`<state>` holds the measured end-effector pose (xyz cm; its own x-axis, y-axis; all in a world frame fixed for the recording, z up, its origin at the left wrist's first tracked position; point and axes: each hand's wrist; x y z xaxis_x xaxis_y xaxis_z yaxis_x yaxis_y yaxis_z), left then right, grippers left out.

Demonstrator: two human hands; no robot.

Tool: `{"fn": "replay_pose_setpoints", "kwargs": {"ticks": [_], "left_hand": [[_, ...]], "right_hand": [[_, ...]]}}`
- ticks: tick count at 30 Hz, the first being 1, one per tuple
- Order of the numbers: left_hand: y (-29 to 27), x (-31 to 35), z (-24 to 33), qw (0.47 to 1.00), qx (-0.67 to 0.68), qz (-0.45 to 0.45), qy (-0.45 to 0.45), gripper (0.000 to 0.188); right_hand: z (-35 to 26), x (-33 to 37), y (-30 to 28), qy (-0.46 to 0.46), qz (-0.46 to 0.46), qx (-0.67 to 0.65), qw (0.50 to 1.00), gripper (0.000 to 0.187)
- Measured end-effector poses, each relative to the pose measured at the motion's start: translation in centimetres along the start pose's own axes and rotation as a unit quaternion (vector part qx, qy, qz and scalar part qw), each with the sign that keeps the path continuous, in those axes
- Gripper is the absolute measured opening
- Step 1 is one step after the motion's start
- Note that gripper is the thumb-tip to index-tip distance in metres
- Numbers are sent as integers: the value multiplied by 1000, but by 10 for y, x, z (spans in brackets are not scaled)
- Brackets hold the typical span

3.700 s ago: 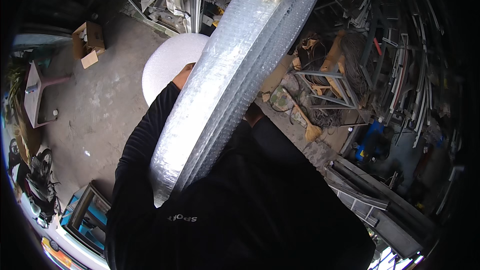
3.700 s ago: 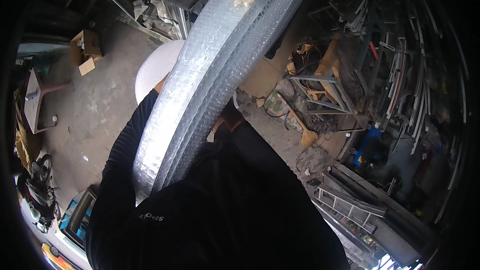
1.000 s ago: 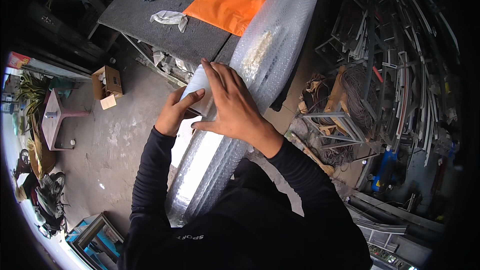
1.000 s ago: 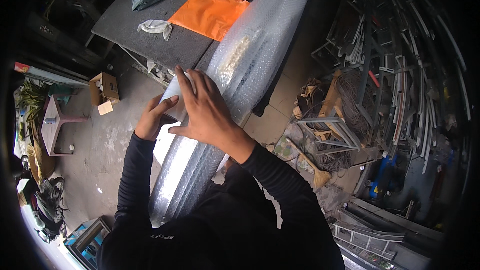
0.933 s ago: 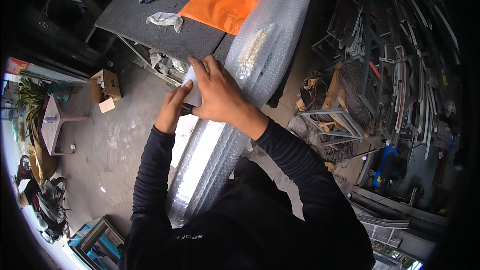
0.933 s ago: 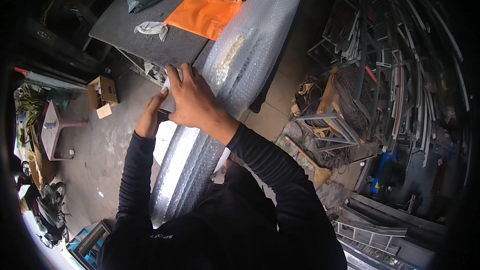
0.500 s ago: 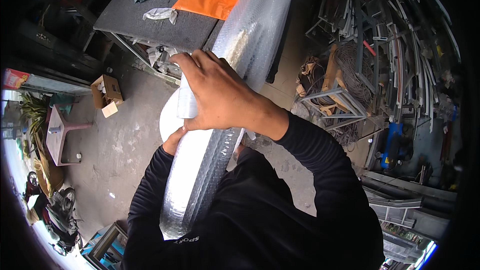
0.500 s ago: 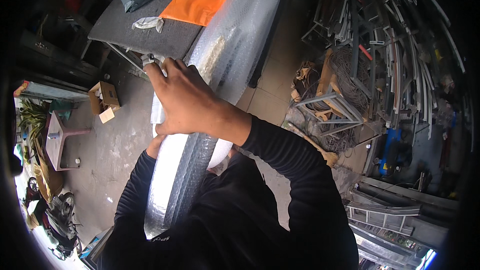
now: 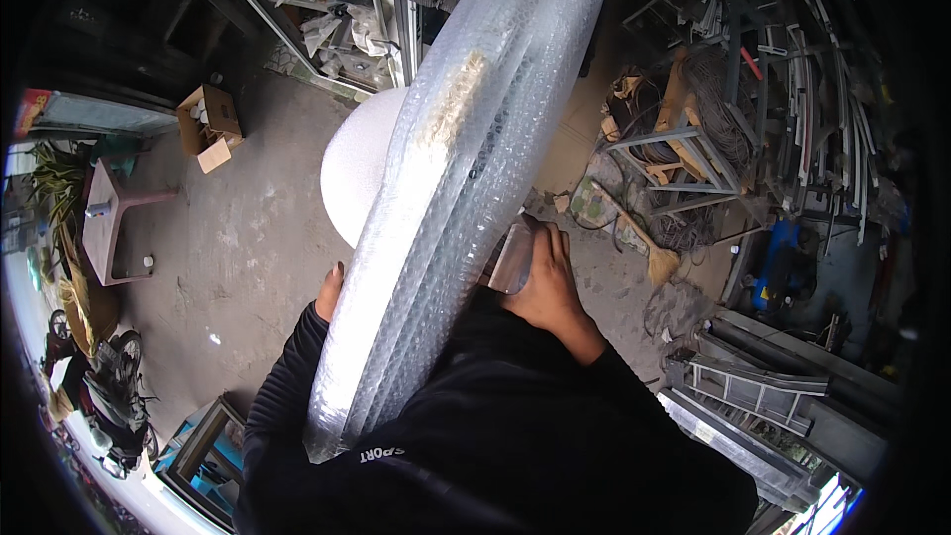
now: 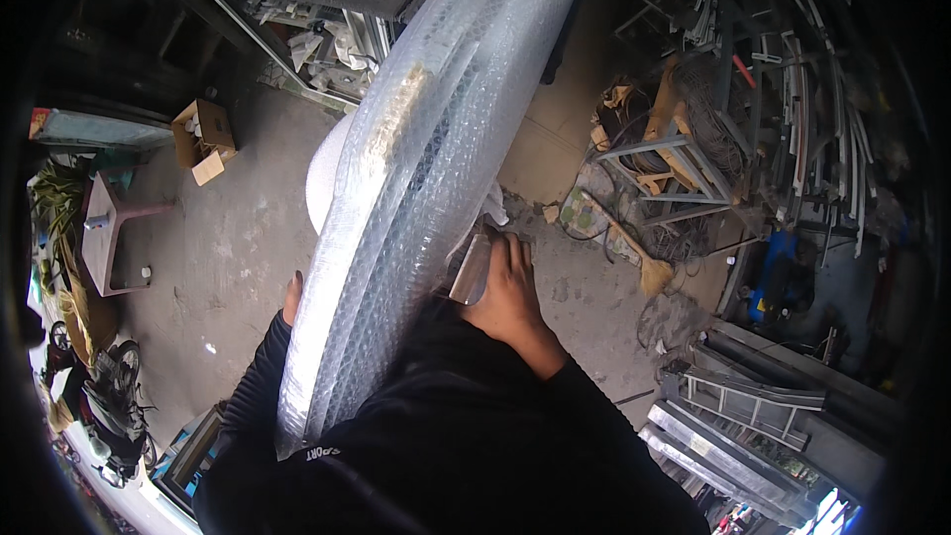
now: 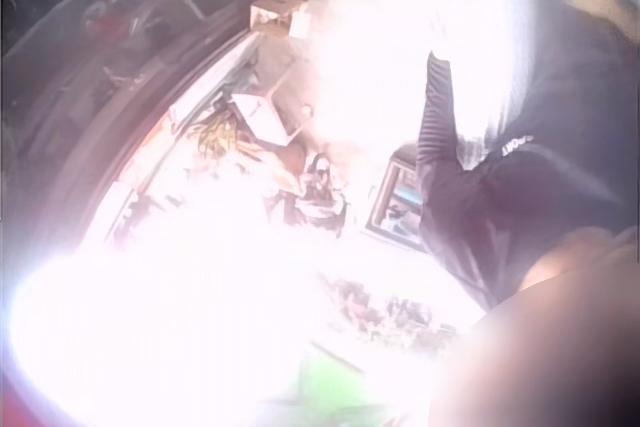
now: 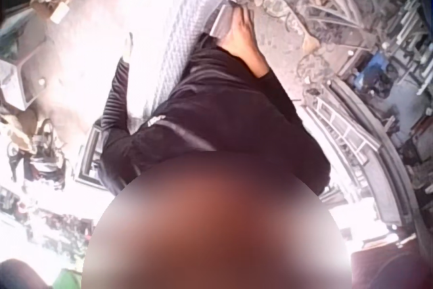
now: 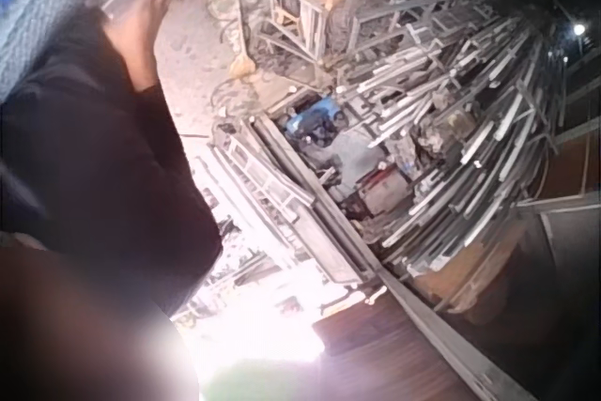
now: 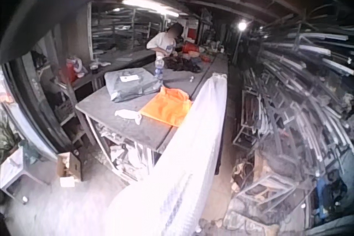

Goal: The person wraps a long metal frame with bubble wrap and secures it with clear packing tape. They smooth the wrap, fold edges, and apply tape along the length to hold the bubble wrap in place.

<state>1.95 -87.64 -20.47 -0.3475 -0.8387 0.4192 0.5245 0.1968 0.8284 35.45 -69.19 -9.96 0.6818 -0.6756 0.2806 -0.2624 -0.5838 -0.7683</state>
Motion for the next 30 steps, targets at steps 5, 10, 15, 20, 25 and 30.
{"fn": "replay_pose_setpoints", "kwargs": {"ticks": [5, 10, 15, 20, 25, 30], "left_hand": [[7, -41, -14, 957, -231, 101, 144, 104], [18, -64, 22, 988, 131, 77, 37, 105], [19, -122, 39, 996, 62, 51, 41, 106], [15, -115, 30, 998, 42, 21, 34, 108], [16, -106, 19, 998, -4, 28, 54, 109], [21, -110, 38, 975, 111, 189, 38, 125]], "right_hand": [[37, -59, 121, -170, -38, 32, 984, 92], [47, -65, 184, -143, -132, -133, 972, 83], [51, -55, 191, -107, -181, -218, 953, 74], [52, -54, 201, -76, -202, -265, 940, 65], [57, -73, 180, -42, -150, -268, 951, 57], [35, -91, 20, 112, 198, -293, 929, 48]]}}
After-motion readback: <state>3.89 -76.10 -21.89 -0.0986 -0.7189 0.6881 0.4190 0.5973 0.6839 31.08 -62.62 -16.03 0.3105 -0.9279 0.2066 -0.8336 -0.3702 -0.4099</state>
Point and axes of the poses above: each hand's wrist, its own x-axis away from the middle knuckle, its own y-axis out of the palm, z = x × y, and after that the axes turned 14 degrees about -z, right-handed
